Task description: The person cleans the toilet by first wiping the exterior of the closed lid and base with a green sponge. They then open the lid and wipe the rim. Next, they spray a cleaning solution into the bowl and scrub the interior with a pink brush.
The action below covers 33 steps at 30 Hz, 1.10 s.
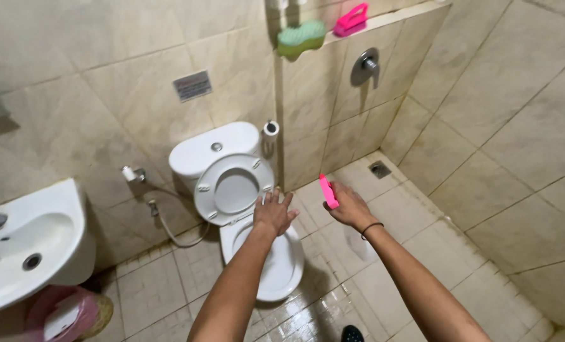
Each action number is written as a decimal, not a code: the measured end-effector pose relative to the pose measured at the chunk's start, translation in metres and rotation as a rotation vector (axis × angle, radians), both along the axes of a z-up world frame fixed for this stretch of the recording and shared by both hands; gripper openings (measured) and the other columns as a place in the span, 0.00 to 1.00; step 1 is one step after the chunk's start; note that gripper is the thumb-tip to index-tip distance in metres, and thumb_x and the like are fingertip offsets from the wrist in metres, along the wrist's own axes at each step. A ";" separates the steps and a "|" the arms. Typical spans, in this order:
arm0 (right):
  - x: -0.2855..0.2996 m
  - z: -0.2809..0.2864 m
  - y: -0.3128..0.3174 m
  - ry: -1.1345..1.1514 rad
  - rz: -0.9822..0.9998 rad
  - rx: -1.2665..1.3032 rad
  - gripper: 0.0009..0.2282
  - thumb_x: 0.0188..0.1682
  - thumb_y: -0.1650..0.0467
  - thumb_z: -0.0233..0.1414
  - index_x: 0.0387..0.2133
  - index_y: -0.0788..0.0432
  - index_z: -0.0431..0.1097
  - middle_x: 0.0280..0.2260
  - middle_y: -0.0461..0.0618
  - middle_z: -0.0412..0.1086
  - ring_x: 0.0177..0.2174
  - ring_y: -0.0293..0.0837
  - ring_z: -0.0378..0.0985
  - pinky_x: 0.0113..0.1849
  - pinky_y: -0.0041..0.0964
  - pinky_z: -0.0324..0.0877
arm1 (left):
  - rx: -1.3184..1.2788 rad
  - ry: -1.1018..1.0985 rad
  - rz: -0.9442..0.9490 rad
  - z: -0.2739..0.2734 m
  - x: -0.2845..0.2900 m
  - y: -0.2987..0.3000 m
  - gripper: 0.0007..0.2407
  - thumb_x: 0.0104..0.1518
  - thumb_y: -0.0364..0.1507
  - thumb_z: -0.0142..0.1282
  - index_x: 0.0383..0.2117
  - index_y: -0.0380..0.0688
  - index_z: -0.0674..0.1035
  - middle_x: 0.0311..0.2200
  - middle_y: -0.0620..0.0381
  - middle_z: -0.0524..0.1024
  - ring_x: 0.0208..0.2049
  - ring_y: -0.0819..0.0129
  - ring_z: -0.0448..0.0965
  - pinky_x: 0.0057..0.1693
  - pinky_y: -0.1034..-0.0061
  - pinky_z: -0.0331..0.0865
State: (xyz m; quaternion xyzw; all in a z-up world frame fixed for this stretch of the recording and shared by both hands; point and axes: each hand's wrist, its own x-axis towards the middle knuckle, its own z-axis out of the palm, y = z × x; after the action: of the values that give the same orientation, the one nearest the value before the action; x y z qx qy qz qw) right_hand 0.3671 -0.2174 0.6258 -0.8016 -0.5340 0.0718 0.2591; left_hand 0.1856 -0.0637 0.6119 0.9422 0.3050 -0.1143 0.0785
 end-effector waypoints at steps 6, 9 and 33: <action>0.112 -0.016 -0.002 0.128 0.045 0.249 0.28 0.46 0.60 0.59 0.53 0.65 0.60 0.48 0.66 0.67 0.49 0.63 0.70 0.50 0.50 0.67 | 0.000 -0.157 0.050 0.020 0.082 -0.016 0.29 0.64 0.52 0.41 0.71 0.61 0.56 0.73 0.49 0.50 0.71 0.51 0.53 0.70 0.53 0.54; 0.156 0.025 -0.003 0.165 0.005 0.246 0.32 0.46 0.56 0.58 0.54 0.66 0.58 0.47 0.67 0.66 0.48 0.61 0.71 0.50 0.48 0.68 | -0.039 -0.107 0.093 0.028 0.127 -0.026 0.30 0.64 0.53 0.41 0.72 0.60 0.55 0.73 0.48 0.48 0.71 0.51 0.52 0.71 0.53 0.52; 0.433 0.104 0.084 0.025 -0.319 0.270 0.32 0.44 0.52 0.59 0.49 0.66 0.59 0.47 0.65 0.66 0.47 0.62 0.74 0.46 0.52 0.71 | 0.019 -0.159 0.026 0.091 0.415 0.085 0.33 0.64 0.50 0.44 0.72 0.54 0.51 0.74 0.50 0.46 0.73 0.54 0.48 0.72 0.54 0.49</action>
State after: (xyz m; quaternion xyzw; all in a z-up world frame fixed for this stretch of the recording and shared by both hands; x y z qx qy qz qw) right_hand 0.8004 -0.1336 0.7299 -0.8331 -0.4018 -0.0323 0.3787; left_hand 0.6008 0.0211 0.7026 0.9449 0.3112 -0.0354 0.0951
